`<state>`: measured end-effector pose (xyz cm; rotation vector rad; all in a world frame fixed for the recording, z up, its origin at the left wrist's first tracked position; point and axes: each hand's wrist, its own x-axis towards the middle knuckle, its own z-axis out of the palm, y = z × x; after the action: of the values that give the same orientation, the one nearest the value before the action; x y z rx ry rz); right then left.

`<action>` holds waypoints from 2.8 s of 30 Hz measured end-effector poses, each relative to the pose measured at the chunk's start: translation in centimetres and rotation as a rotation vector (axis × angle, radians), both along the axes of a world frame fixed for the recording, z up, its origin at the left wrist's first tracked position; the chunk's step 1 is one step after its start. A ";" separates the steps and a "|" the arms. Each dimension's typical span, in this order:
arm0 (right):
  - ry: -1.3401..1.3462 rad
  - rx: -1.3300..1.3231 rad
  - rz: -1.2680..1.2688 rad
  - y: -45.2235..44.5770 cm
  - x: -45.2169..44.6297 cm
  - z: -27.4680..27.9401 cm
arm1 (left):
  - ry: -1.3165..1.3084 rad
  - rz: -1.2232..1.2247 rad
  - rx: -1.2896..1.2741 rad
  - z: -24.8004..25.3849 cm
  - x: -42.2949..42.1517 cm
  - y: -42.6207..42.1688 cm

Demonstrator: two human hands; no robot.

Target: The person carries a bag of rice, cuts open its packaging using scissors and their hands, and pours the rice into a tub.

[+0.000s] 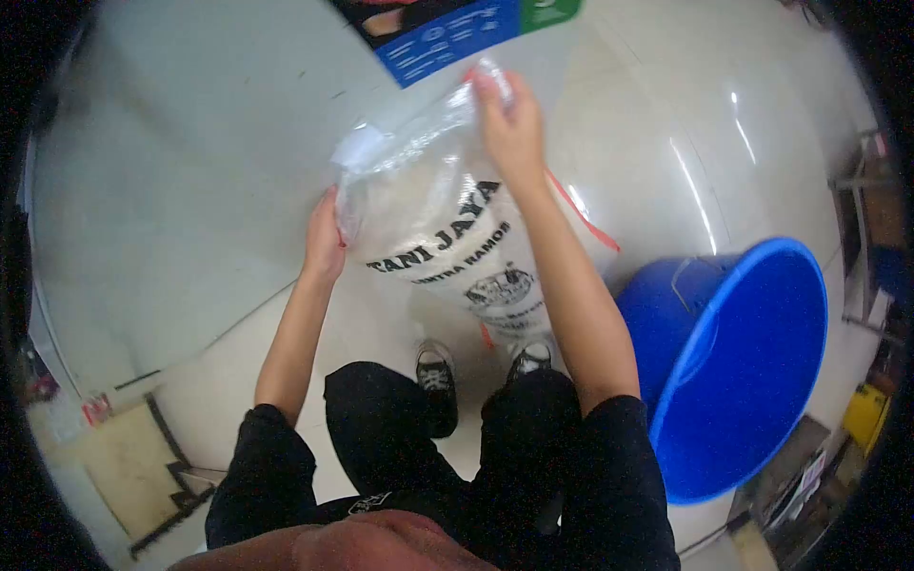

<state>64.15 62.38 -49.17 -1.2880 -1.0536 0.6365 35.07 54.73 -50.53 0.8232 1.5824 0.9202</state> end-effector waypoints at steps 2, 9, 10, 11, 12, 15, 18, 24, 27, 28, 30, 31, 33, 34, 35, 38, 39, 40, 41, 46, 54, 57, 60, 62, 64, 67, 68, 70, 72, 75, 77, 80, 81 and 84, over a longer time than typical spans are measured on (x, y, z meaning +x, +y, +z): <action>0.201 -0.069 0.084 -2.7 0.2 0.2 | -0.291 0.192 -0.022 2.4 2.5 0.1; 0.569 -0.322 -0.301 -7.5 0.5 8.9 | -0.156 0.097 -0.331 12.1 4.5 0.0; 0.589 -0.376 -0.342 -9.7 1.8 10.8 | -0.087 0.057 -0.383 13.9 5.7 -1.8; 0.595 -0.423 -0.372 -10.8 3.0 12.7 | -0.034 0.025 -0.428 15.4 6.6 -2.9; 0.519 -0.476 -0.389 -11.5 3.7 14.2 | -0.046 -0.001 -0.450 17.2 7.5 -4.2; 0.351 -0.603 -0.429 -15.2 4.9 15.9 | 0.032 -0.065 -0.552 18.5 7.8 -9.8; 0.423 -0.636 -0.415 -18.3 7.7 17.5 | 0.049 -0.175 -0.719 17.7 8.9 -14.5; 0.420 -0.695 -0.350 -16.8 7.7 20.6 | 0.021 -0.189 -0.688 21.6 8.9 -11.0; 0.383 -0.753 -0.355 -14.2 5.8 24.0 | 0.044 -0.289 -0.714 23.3 6.3 -5.5; 0.436 -0.770 -0.331 -14.8 7.3 24.1 | 0.088 -0.324 -0.694 24.8 7.6 -4.6; 0.385 -0.762 -0.301 -12.9 5.7 27.1 | 0.136 -0.396 -0.643 26.9 5.3 -2.4; 0.360 -0.760 -0.278 -12.2 5.1 27.8 | 0.159 -0.405 -0.670 27.2 4.2 -1.7; 0.448 -0.747 -0.273 -10.5 4.1 24.8 | 0.201 -0.417 -0.672 27.0 3.4 1.6; 0.460 -0.730 -0.268 -9.4 3.6 23.4 | 0.209 -0.472 -0.539 25.9 3.2 3.3; 0.477 -0.729 -0.262 -8.9 2.6 22.0 | 0.222 -0.524 -0.423 23.9 2.1 3.7; 0.412 -0.674 -0.205 -4.8 -0.3 19.6 | 0.569 -0.632 0.172 19.8 0.6 3.5; 0.369 -0.696 -0.185 -3.2 -0.7 19.3 | 0.560 -0.615 0.205 18.3 -0.1 2.4; 0.359 -0.656 -0.215 -2.4 -0.8 18.9 | 0.551 -0.598 0.238 17.0 -0.8 1.4; 0.347 -0.635 -0.242 -2.7 -1.0 18.9 | 0.543 -0.581 0.270 17.0 -0.8 0.9; 0.096 -0.573 -0.366 -5.3 1.3 24.8 | 0.335 -0.489 0.035 18.3 -3.1 -0.5; -0.438 0.334 0.068 5.4 1.9 52.3 | 0.471 -0.340 0.014 15.2 -5.0 0.1; -0.561 0.102 0.327 8.4 -1.2 52.4 | 0.519 -0.298 0.020 13.8 -4.9 0.2; -0.635 0.103 0.441 9.5 -2.0 47.8 | 0.589 -0.301 0.054 13.4 -5.1 0.2; -0.682 0.101 0.469 9.6 -1.4 47.4 | 0.741 -0.359 0.156 13.6 -5.0 -0.1; -0.709 0.095 0.475 9.8 -1.6 47.4 | 0.929 -0.392 0.240 13.7 -5.2 0.1; -0.736 0.064 0.445 9.7 -1.7 47.3 | -0.495 0.336 -0.054 15.2 -4.1 0.3; -0.737 0.053 0.447 9.6 -1.6 47.6 | -0.423 0.270 -0.013 15.3 -4.0 0.1; -0.779 0.041 0.451 9.6 -1.8 47.9 | -0.181 0.130 0.068 15.8 -3.7 0.1; -0.864 0.011 0.479 9.5 -2.2 47.8 | 0.357 -0.099 0.200 16.0 -3.7 -0.1; -0.958 -0.065 0.580 9.1 -2.5 48.7 | 0.883 -0.356 0.170 17.8 -3.7 -1.5; -0.942 -0.087 0.633 7.7 -1.9 50.7 | 0.819 -0.262 0.149 19.7 -3.5 -3.6; -1.225 0.022 0.404 6.4 -3.2 47.5 | 0.637 0.005 0.097 23.5 -3.1 -9.3; -1.382 0.220 0.211 5.0 -3.3 43.3 | 0.593 0.004 -0.020 23.8 -3.9 -12.1; -1.152 -0.026 0.212 1.1 -0.6 47.5 | 0.610 -0.378 -0.453 17.9 -10.3 -23.8</action>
<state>63.57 63.45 -1.64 -1.5917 -2.1292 -0.0153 24.75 30.97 -32.62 1.0768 1.9535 0.0129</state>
